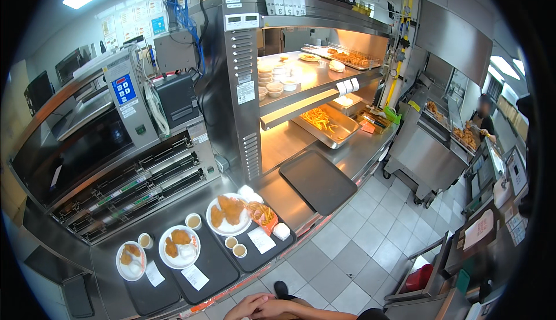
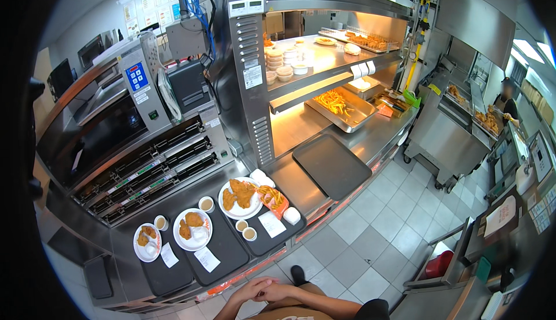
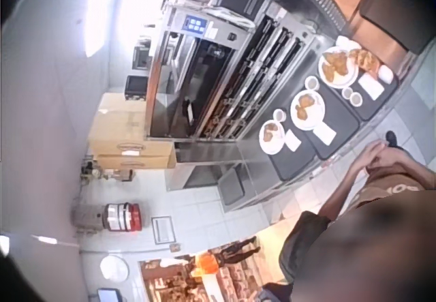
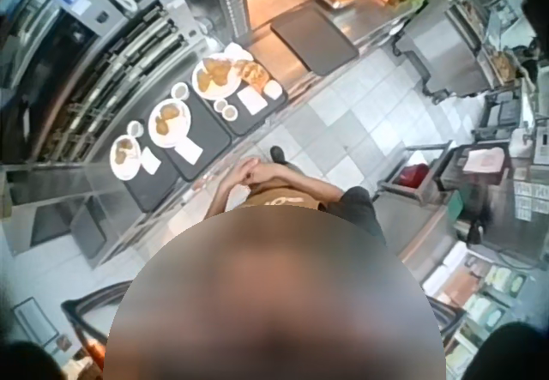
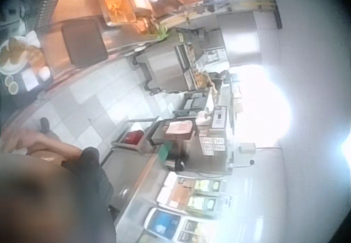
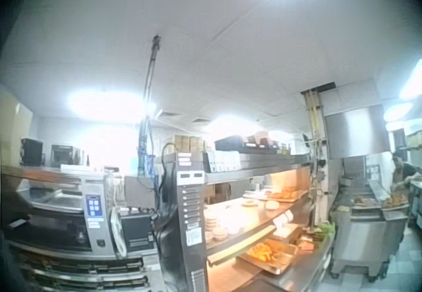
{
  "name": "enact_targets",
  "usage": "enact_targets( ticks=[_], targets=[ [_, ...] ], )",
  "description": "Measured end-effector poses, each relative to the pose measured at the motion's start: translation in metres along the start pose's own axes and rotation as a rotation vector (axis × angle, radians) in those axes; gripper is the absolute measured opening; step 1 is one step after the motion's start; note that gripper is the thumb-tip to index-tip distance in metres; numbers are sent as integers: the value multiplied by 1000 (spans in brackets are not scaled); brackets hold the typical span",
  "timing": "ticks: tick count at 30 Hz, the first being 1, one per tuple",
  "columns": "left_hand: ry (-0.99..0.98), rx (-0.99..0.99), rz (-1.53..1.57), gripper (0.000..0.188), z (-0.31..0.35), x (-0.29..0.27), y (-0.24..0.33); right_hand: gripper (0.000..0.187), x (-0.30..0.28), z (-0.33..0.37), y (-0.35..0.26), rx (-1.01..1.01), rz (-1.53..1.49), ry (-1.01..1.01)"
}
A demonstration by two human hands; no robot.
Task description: The person assembles multiple fried chicken meals by placing fried chicken pieces onto plates using tongs, then scooping french fries into paper bags and placing them on trays. The person also adds small sauce cups and napkins to each tray before handing completed orders to a coworker.
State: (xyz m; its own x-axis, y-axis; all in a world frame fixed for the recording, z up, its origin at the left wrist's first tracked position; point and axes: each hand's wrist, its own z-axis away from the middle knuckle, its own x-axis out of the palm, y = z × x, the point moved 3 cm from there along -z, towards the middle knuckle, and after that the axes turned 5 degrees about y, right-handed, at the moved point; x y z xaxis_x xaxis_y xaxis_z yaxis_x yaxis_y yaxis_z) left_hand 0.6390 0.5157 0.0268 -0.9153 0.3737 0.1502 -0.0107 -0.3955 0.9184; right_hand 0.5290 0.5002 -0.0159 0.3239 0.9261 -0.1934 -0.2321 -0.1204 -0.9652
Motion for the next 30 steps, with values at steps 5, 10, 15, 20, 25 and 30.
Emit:
enact_targets(
  ticks=[5, 10, 15, 20, 25, 30],
  targets=[
    [112, 112, -379, 39, -18, 2, 28, 30, -26, -3, -1, -326, -12, 293],
    [93, -38, -401, 41, -35, 28, 70, 33, -42, 3, 20, -208, -129, 141],
    [61, -145, -357, 46, -101, 98, 76, 39, -107, 81, 44, -199, 99, 58],
    [30, 45, -551, 43, -209, 182, 80, 41, -209, 181, 62, -259, 81, 81],
    [217, 151, -1094, 38, -247, 246, 104, 36, -252, 214, 74, -212, 99, -118],
    [848, 299, -489, 38, -169, 251, 81, 33, -229, 208, 85, -198, 232, -380]
  ],
)
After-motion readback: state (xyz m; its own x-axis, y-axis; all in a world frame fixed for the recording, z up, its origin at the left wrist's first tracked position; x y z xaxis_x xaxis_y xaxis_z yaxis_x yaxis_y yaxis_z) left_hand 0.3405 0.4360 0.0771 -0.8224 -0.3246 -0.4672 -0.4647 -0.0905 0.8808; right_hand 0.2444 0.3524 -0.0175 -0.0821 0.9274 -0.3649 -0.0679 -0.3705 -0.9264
